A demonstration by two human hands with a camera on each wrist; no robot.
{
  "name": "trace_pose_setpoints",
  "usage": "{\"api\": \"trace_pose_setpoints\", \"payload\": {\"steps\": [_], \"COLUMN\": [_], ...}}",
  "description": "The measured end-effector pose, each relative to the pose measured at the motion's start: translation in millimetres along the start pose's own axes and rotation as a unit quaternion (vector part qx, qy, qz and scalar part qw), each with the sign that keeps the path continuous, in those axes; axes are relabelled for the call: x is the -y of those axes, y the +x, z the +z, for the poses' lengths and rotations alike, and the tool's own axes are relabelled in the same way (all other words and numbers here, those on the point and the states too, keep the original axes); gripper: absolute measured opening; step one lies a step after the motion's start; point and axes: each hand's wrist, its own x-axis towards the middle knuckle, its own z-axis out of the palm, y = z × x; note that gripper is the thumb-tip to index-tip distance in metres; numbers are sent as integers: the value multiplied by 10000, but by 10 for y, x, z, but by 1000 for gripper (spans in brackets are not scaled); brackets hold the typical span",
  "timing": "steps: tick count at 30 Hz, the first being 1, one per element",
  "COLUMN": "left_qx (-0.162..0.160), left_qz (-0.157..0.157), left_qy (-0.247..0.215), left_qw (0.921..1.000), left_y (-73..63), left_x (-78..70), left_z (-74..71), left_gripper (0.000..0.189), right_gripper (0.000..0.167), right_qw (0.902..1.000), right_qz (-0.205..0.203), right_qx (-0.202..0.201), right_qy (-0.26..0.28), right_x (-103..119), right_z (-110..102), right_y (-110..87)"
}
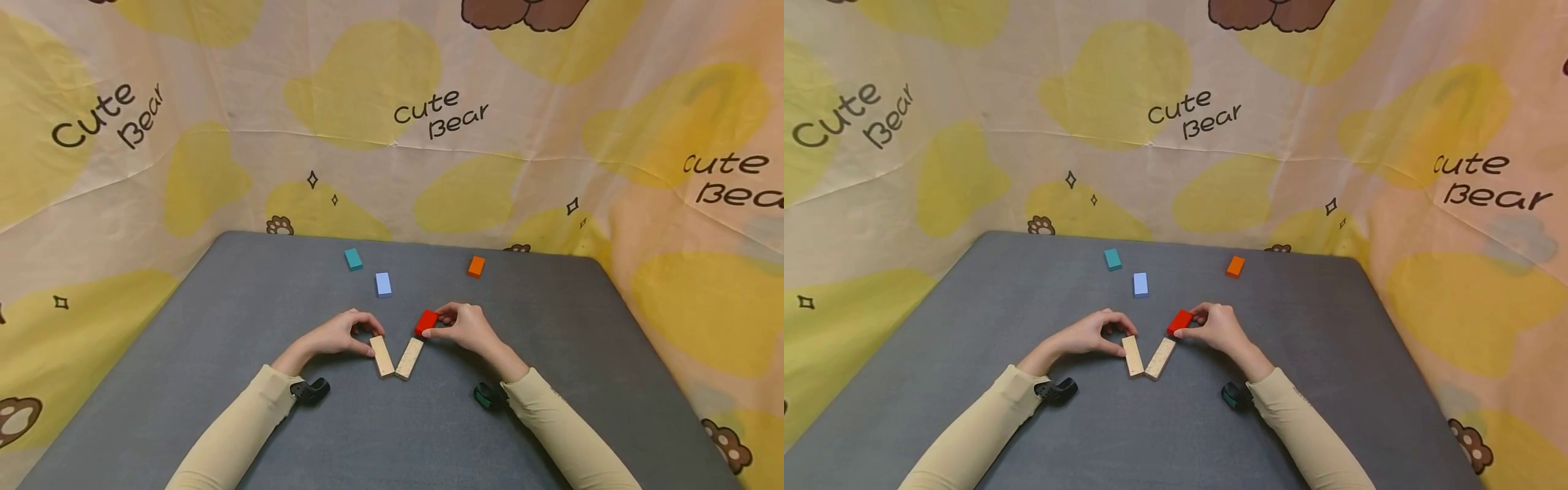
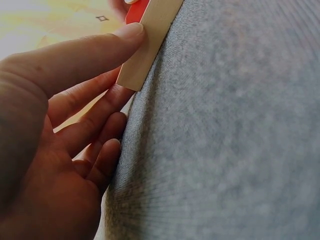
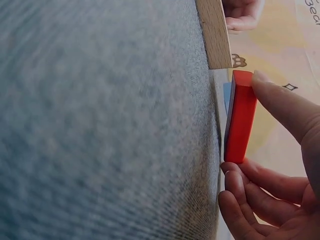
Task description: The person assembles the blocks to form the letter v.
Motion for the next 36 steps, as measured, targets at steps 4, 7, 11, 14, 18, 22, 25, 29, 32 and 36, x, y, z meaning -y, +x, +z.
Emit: {"api": "trace_pose_setpoints", "payload": {"steps": [4, 7, 11, 14, 18, 22, 25, 29, 32, 36], "left_qx": [-6, -9, -8, -5, -20, -34, -34, -30, -32, -30], "left_qz": [-12, -9, -19, -25, -9, -2, -3, -1, 24, 50], "left_qy": [10, 17, 36, 48, 16, -5, -9, -7, 11, 61], "left_qw": [10000, 10000, 10000, 10000, 10000, 10000, 10000, 10000, 10000, 10000], "left_y": [-3, -3, 0, 3, 0, 1, 6, 9, 11, 13], "left_x": [-7, -10, -4, 3, 2, 4, 7, 5, 5, 12], "left_z": [2, 5, 7, 8, 6, 4, 5, 6, 6, 9], "left_gripper": [35, 35, 35, 35, 35, 36, 36, 36, 36, 36], "right_gripper": [57, 57, 56, 57, 57, 58, 59, 61, 62, 62], "right_qw": [10000, 10000, 10000, 10000, 9999, 9999, 9999, 9998, 9997, 9994], "right_qz": [13, 25, 25, 2, -14, -15, -23, -44, -85, -144], "right_qx": [-12, -18, -54, -83, -97, -111, -114, -112, -125, -139], "right_qy": [-19, -33, -52, -43, -41, -75, -94, -152, -208, -265], "right_x": [9, 12, 14, 20, 29, 28, 24, 22, 25, 22], "right_z": [14, 26, 42, 49, 56, 62, 66, 77, 83, 94], "right_y": [-4, -11, -20, -25, -22, -18, -21, -23, -23, -22]}}
